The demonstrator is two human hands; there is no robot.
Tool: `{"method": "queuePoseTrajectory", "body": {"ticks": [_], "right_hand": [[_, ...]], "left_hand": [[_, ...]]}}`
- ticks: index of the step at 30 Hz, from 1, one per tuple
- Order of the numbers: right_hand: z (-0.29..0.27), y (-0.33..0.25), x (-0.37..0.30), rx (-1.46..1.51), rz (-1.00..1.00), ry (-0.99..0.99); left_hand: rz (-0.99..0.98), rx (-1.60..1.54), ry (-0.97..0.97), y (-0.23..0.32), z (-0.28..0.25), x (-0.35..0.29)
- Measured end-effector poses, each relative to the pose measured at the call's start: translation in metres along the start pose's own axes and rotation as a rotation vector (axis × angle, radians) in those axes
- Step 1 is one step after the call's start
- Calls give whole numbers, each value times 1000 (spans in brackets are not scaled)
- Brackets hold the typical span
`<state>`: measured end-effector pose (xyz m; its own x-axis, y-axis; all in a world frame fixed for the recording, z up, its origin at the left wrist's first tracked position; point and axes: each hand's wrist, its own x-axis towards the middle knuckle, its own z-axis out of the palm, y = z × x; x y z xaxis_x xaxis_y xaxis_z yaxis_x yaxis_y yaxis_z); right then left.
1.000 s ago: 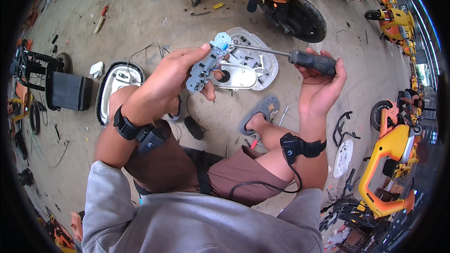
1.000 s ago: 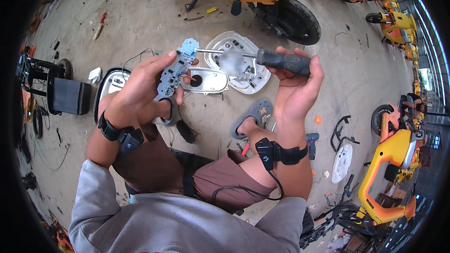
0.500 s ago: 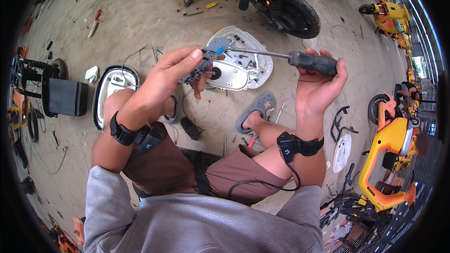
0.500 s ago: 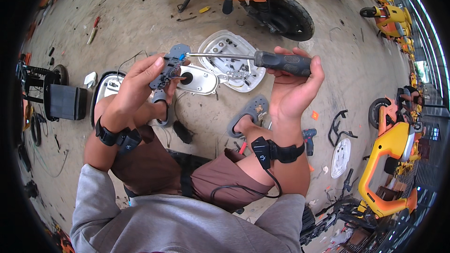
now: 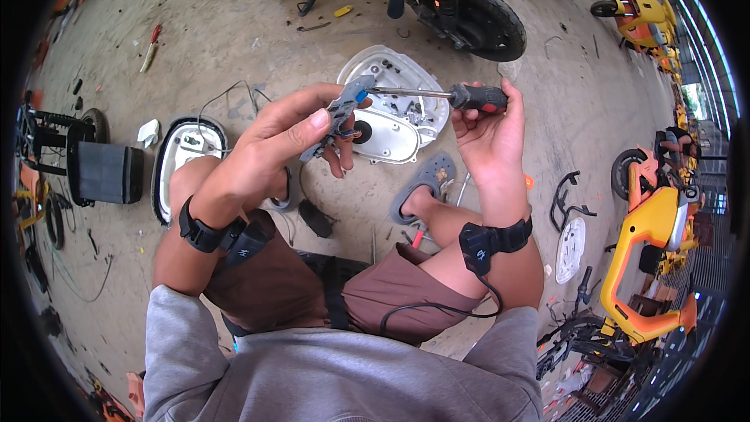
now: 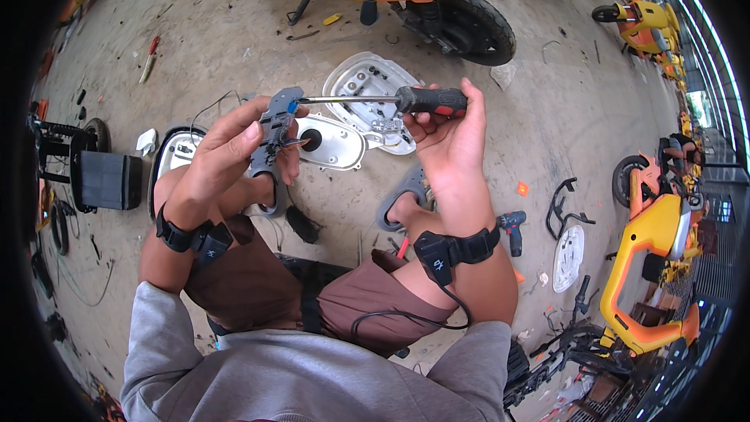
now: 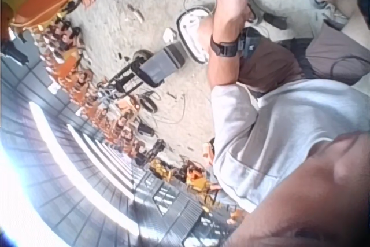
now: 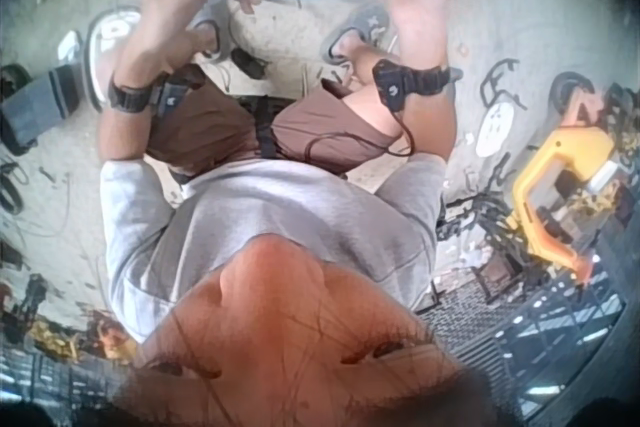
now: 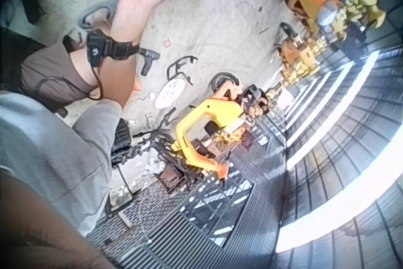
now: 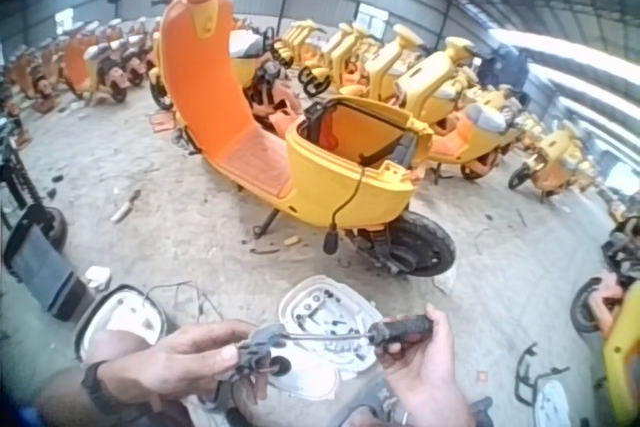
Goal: The person uses a screwdriver to disassemble an electronic light component, removes a circuit board, and unscrews internal screws.
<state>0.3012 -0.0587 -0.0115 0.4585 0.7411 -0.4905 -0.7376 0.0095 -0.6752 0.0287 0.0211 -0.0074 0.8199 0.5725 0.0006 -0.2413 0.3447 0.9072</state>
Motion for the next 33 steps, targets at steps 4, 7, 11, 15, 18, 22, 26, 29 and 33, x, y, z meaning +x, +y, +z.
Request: {"method": "queuePoseTrajectory", "body": {"ticks": [4,7,11,15,18,22,26,29,33], "right_hand": [[2,5,1,-5,52,11],[-3,10,1,-3,31,6],[-6,8,5,36,-35,-74],[-8,9,6,17,-66,-80],[-8,9,9,55,-57,-102],[-17,2,10,51,-64,-106],[-9,8,11,105,-76,-63],[12,15,25,248,-84,-8],[25,10,13,326,-28,-89]], "left_hand": [[-15,64,33,1,0,-2],[-41,21,33,-6,-2,-7],[-79,-24,88,-5,-4,-4],[-86,-22,117,-4,-4,2],[-110,-36,100,-1,-8,7],[-159,-63,147,-2,-3,16],[-173,5,341,-4,-1,21],[-146,131,454,9,-8,18],[-126,45,417,25,-4,-8]]}}
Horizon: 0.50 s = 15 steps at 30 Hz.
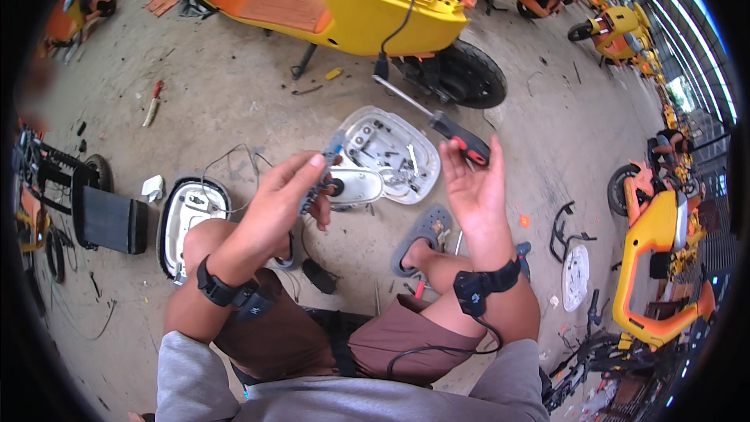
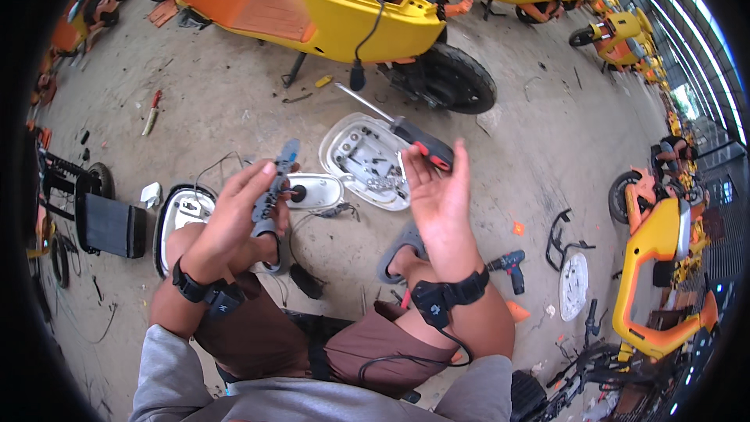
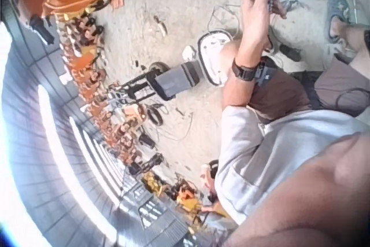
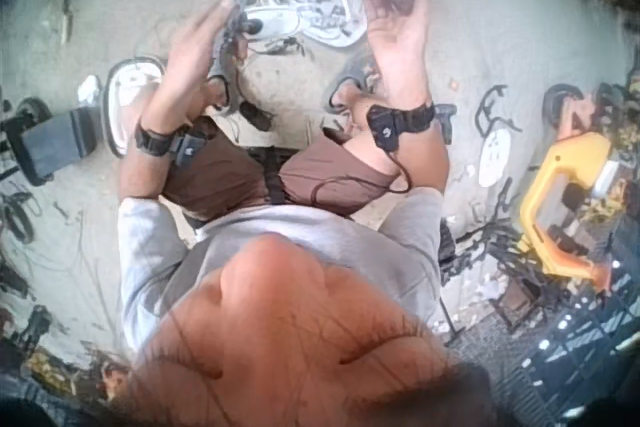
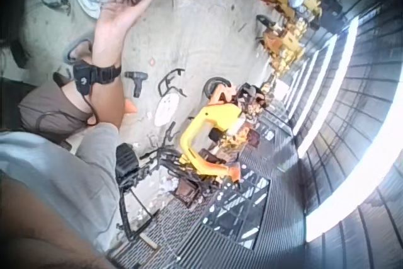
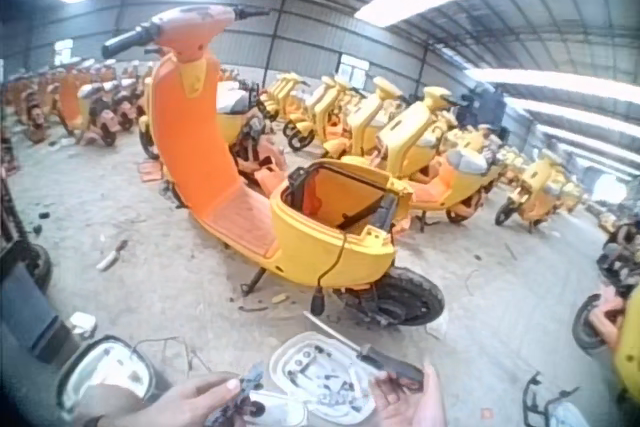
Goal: The person uses a screwdriver to disassemble an electronic light component, removes a circuit board, and unscrews internal screws.
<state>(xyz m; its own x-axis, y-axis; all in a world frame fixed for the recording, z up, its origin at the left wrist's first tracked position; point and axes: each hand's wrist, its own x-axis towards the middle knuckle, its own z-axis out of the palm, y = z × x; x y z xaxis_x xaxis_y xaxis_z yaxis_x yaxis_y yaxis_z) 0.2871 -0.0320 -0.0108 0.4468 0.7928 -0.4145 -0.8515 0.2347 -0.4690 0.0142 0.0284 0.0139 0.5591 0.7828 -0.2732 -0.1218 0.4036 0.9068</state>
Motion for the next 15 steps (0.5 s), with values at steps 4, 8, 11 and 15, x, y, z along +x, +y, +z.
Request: {"method": "queuePoseTrajectory", "body": {"ticks": [4,8,11,15], "right_hand": [[-6,-38,-38,307,137,-246],[2,-65,-115,606,192,-1035],[12,-51,-164,533,178,-1277],[14,-36,-171,361,81,-1377]], "left_hand": [[-48,16,-43,-16,-2,-24],[8,118,-204,-25,4,-23],[48,123,-241,-42,10,-31],[62,158,-249,-49,19,-30]]}}
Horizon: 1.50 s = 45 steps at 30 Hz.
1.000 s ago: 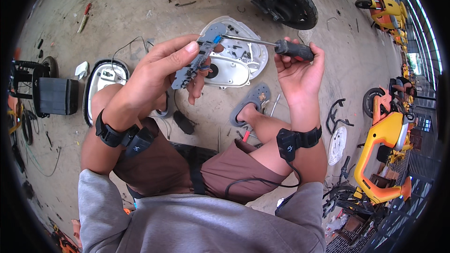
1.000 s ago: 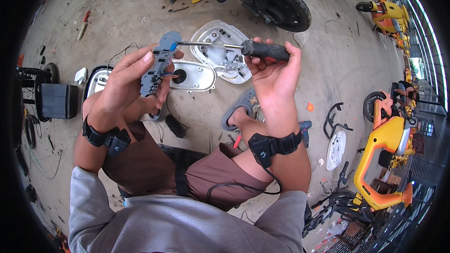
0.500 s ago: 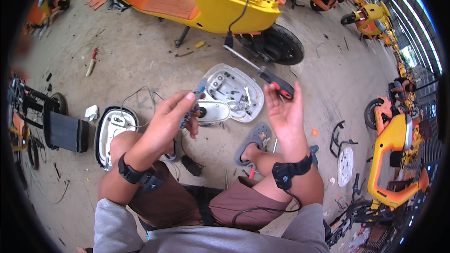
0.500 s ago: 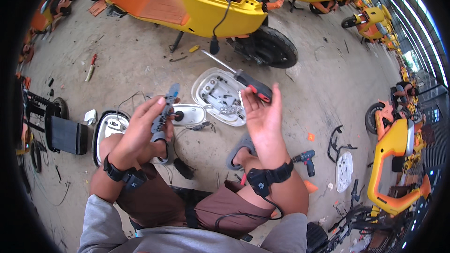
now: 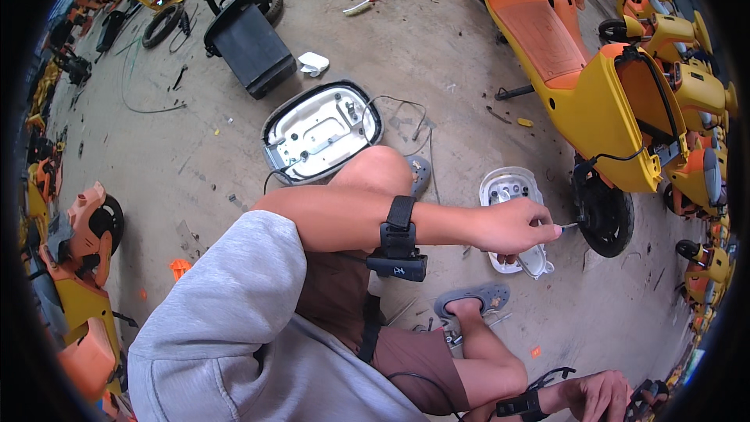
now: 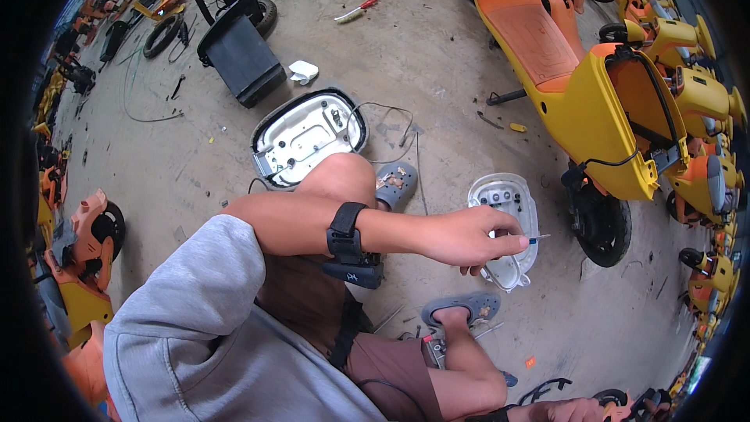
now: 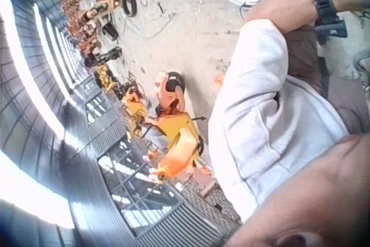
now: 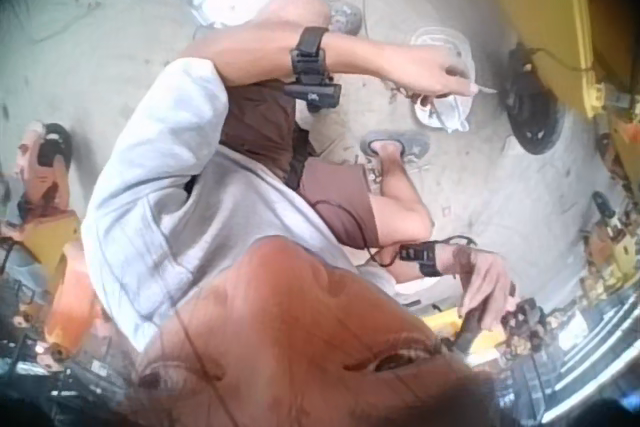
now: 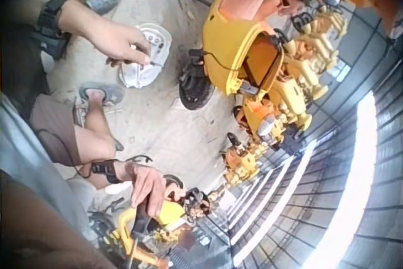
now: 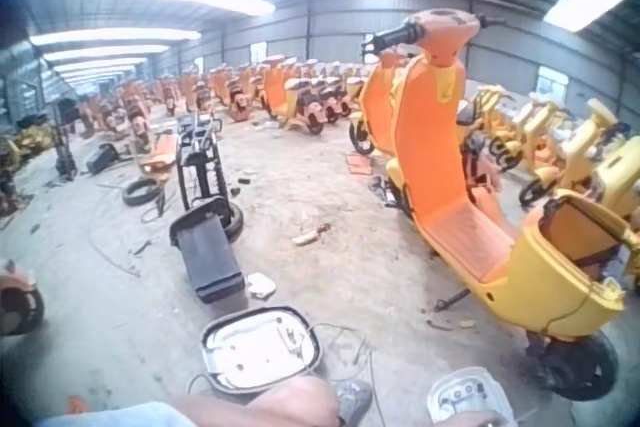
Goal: The person uses a screwdriver to disassemble an electronic light component, removes a circuit board, and unscrews internal screws.
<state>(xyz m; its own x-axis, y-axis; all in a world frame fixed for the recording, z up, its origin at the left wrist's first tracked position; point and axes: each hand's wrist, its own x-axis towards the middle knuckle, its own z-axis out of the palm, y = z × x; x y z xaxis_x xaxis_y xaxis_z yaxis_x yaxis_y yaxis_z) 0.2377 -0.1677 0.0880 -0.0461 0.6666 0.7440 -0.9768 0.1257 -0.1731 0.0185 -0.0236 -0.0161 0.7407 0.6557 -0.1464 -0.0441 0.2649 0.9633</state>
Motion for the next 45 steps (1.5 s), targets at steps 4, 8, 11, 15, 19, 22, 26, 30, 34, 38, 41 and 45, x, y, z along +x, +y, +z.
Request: {"method": "queuePoseTrajectory", "body": {"ticks": [4,8,11,15,19,22,26,30,34,38,41,45], "right_hand": [[10,2,5,-127,-15,192],[9,7,19,-134,-27,206],[15,14,25,-33,-104,232],[14,11,28,-79,-37,152],[11,10,28,-57,-55,124],[12,4,26,-71,-121,206],[10,10,30,-56,-16,114],[9,4,22,-118,-126,205],[10,6,26,-103,-14,133],[13,6,24,-129,-83,195],[12,7,22,-127,-38,143],[14,5,13,-115,-66,188]], "left_hand": [[-1,-13,-7,5,-5,2],[2,-3,4,19,-7,4],[15,-20,-4,22,-7,6],[15,-13,-16,22,-7,6],[9,9,-15,23,-7,9],[-3,20,-10,24,-7,9],[-9,32,-10,24,-7,9],[-2,22,0,24,-9,7],[0,26,-4,24,-8,8],[-12,23,-12,24,-6,8],[-9,18,-4,20,-4,7],[1,22,-2,17,-3,3]]}}
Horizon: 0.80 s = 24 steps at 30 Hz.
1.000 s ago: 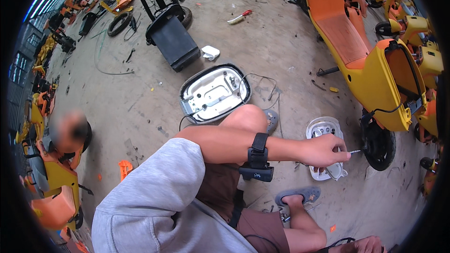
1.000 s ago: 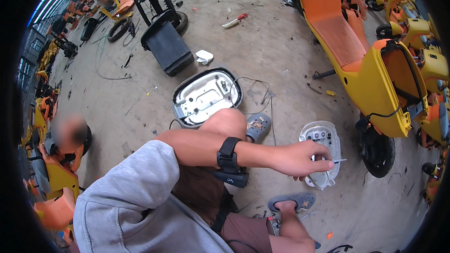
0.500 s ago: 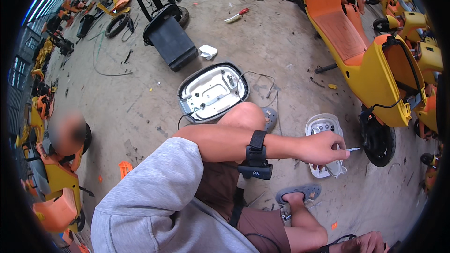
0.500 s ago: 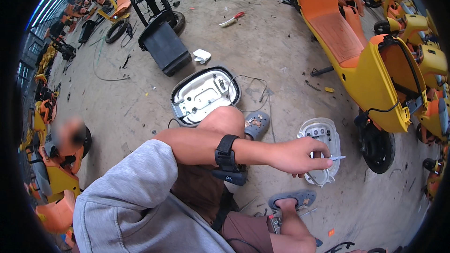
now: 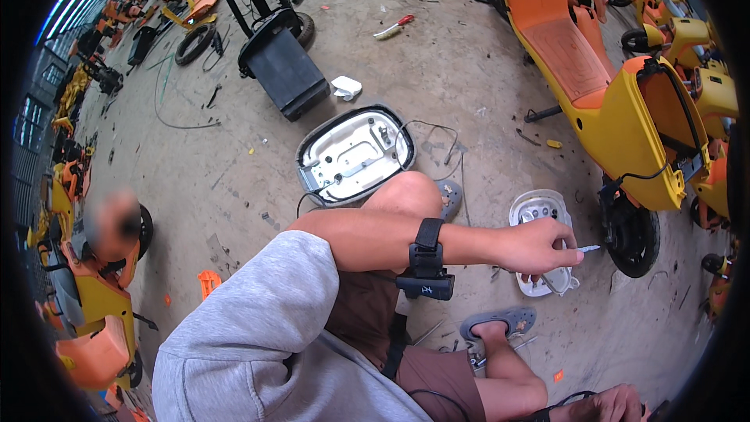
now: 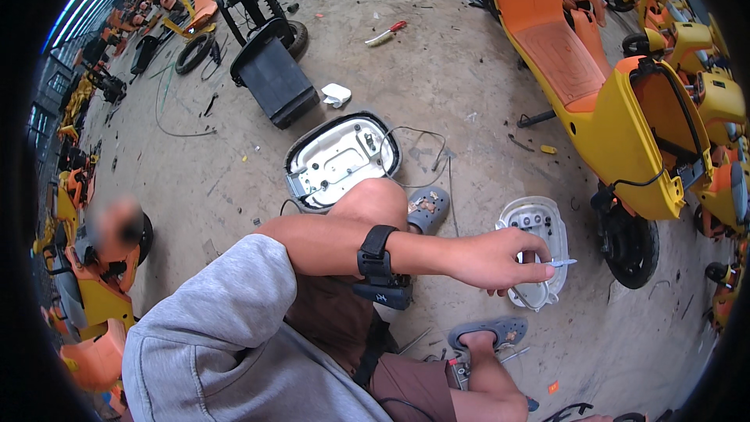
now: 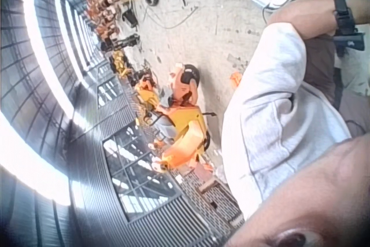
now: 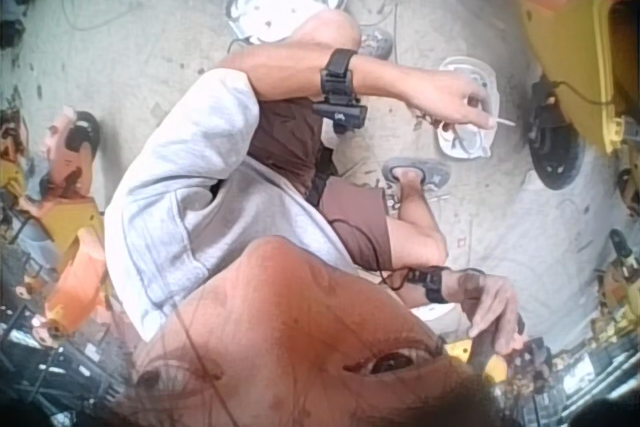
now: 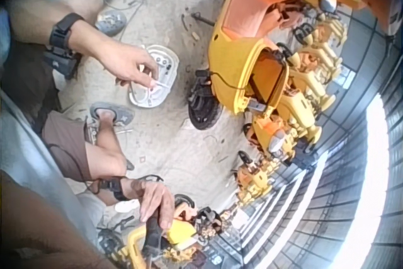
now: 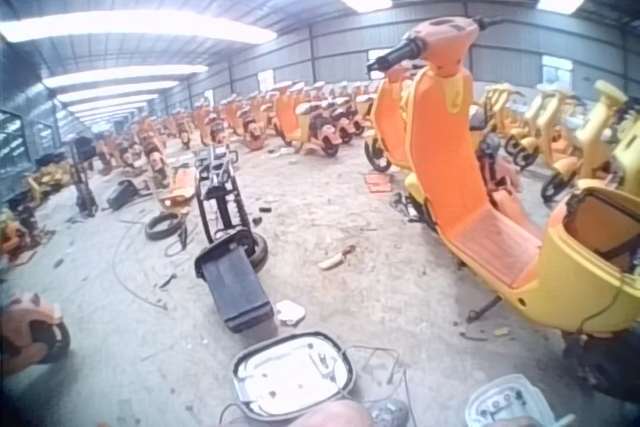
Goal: The person uses a screwdriver to disassemble an electronic light component, removes a circuit board, and unscrews internal screws.
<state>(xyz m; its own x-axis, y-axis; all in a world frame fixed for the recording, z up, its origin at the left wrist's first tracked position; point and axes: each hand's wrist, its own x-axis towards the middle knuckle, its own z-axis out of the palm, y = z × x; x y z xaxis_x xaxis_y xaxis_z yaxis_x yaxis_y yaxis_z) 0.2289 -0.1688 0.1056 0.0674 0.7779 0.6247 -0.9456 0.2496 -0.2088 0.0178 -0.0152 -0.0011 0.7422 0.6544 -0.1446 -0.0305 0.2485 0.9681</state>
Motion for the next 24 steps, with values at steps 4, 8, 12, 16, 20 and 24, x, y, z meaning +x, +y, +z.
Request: {"method": "queuePoseTrajectory", "body": {"ticks": [4,8,12,16,20,24], "right_hand": [[-2,5,5,49,73,-51],[-29,-42,-6,-33,-145,255],[-51,-73,-7,-321,-138,731],[-111,-30,7,-483,48,1100],[-126,-11,20,-700,-5,1017],[-127,-6,18,-853,-174,999]], "left_hand": [[-6,11,-7,0,0,0],[1,3,-9,6,-6,3],[-18,-11,-120,9,4,25],[-18,78,77,16,-14,21],[32,45,238,1,-26,26],[44,9,210,-15,-26,28]]}}
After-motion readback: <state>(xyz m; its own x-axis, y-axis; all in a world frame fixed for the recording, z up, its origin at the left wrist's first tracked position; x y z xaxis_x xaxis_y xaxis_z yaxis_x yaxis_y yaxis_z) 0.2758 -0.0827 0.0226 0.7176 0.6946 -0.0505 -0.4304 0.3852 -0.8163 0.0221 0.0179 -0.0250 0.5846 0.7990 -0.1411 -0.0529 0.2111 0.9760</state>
